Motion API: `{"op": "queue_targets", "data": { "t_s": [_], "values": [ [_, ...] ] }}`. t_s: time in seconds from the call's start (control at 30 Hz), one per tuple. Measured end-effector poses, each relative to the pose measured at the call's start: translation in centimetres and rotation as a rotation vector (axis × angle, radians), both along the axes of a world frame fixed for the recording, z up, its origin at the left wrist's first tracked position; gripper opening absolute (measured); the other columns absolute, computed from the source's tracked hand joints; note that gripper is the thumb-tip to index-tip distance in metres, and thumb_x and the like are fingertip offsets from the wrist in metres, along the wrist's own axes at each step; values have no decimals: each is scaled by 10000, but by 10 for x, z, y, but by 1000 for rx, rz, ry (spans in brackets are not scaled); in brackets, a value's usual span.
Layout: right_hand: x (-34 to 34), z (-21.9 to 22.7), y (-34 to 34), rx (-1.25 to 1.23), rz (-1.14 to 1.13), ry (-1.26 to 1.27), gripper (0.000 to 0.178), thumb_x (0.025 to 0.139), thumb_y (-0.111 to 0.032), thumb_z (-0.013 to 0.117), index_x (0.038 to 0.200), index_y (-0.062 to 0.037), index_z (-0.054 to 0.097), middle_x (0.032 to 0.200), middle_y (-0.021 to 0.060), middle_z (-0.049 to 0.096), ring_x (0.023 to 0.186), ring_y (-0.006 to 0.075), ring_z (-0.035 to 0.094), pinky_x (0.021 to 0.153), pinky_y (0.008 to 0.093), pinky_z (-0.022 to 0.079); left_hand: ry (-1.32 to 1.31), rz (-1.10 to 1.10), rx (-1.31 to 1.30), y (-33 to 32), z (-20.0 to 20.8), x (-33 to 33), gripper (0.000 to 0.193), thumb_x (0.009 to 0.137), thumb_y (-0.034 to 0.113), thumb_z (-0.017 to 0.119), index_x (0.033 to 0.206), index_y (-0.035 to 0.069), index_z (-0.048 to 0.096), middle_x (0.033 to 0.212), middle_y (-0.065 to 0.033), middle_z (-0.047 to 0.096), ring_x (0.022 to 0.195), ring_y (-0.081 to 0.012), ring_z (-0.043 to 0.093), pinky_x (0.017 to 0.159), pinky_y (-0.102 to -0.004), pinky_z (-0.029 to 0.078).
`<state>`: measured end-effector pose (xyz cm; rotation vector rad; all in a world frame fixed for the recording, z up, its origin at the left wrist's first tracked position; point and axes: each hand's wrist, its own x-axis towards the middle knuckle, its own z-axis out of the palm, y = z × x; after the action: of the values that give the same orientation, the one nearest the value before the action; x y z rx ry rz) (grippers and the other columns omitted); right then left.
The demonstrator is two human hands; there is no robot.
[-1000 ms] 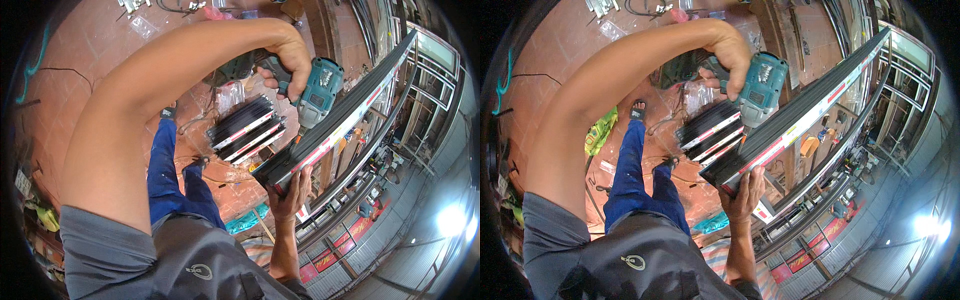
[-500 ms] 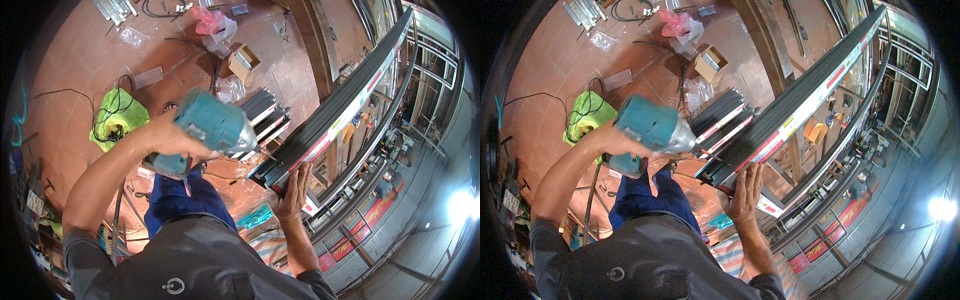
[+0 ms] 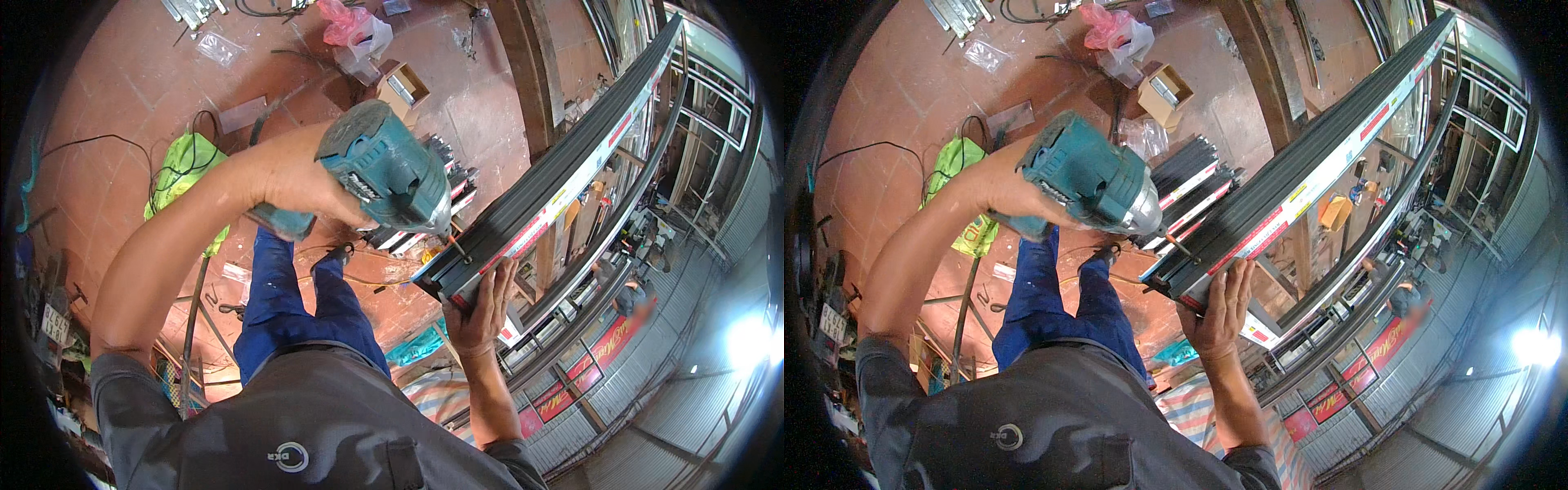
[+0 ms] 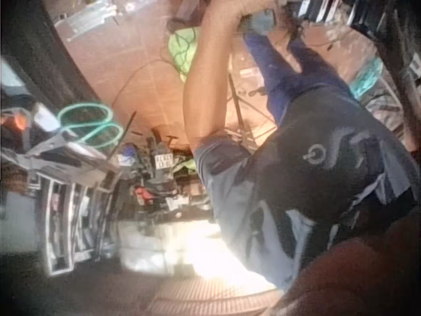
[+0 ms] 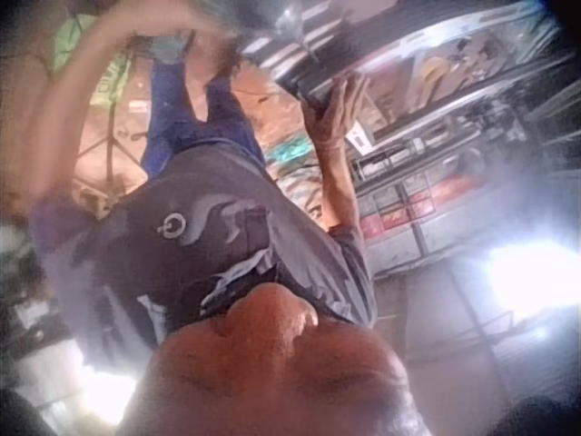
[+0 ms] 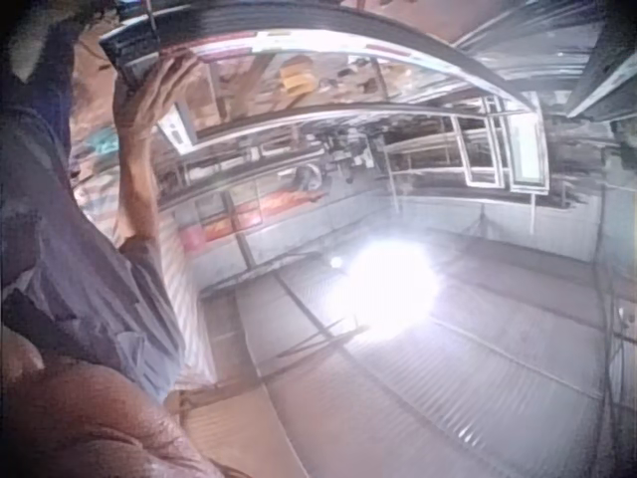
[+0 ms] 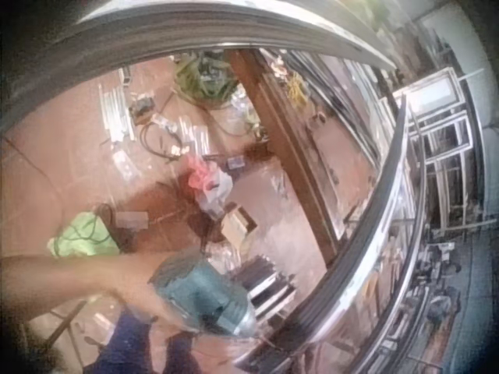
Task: The person assembles a rectangular window frame by joining metal profiles with a power drill. They align the corners, drill fasteners, and repeatedly flip the frame to secure all sides. The person also handles a rubber seal strip and inserts it into the frame profile.
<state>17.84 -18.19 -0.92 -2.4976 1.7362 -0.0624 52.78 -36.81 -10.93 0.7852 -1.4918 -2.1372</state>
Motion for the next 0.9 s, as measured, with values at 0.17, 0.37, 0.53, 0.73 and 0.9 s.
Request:
{"op": "queue_targets", "data": {
  "t_s": [0.17, 0.37, 0.53, 0.73, 0.9],
  "values": [
    [-1, 0, 1, 4, 21, -1, 794, 1019, -400, 723, 1588, 44, 391, 1636, 390, 372, 1489, 628, 382, 1213, 659, 366, 15, 133, -277, 10, -3, -6, 503, 751, 238, 909, 1197, 74, 745, 1018, -93, 783, 882, -227, 716, 857, -396, 582],
    [-2, 0, 0, 5, 21, 5, 806, 1016, -401, 727, 1590, 49, 386, 1633, 391, 377, 1485, 631, 385, 1210, 664, 367, -132, -124, 209, 0, 1, -8, 432, 762, 273, 910, 1118, 69, 773, 812, -38, 748, 631, -145, 655, 602, -308, 551],
    [-4, -1, -1, 2, 22, 2, 819, 1011, -404, 734, 1598, 44, 380, 1631, 394, 377, 1483, 632, 387, 1212, 669, 362, -305, -203, 223, -10, 21, -5, 470, 740, 287, 943, 1140, 93, 790, 920, -45, 787, 698, -139, 671, 697, -333, 568],
    [-4, 0, -2, 5, 22, 9, 824, 1007, -400, 739, 1604, 38, 376, 1634, 394, 373, 1485, 635, 381, 1201, 677, 371, -224, -102, 146, -2, 13, -8, 373, 751, 327, 907, 996, 73, 788, 725, -29, 711, 616, -141, 654, 611, -313, 539],
    [-4, 0, -1, 3, 19, 0, 797, 1012, -380, 734, 1595, 39, 387, 1628, 393, 383, 1482, 635, 386, 1200, 678, 373, -312, -219, 231, -16, 25, -12, 304, 777, 327, 887, 804, 59, 747, 615, -12, 641, 569, -142, 637, 578, -303, 527]
  ]
}}
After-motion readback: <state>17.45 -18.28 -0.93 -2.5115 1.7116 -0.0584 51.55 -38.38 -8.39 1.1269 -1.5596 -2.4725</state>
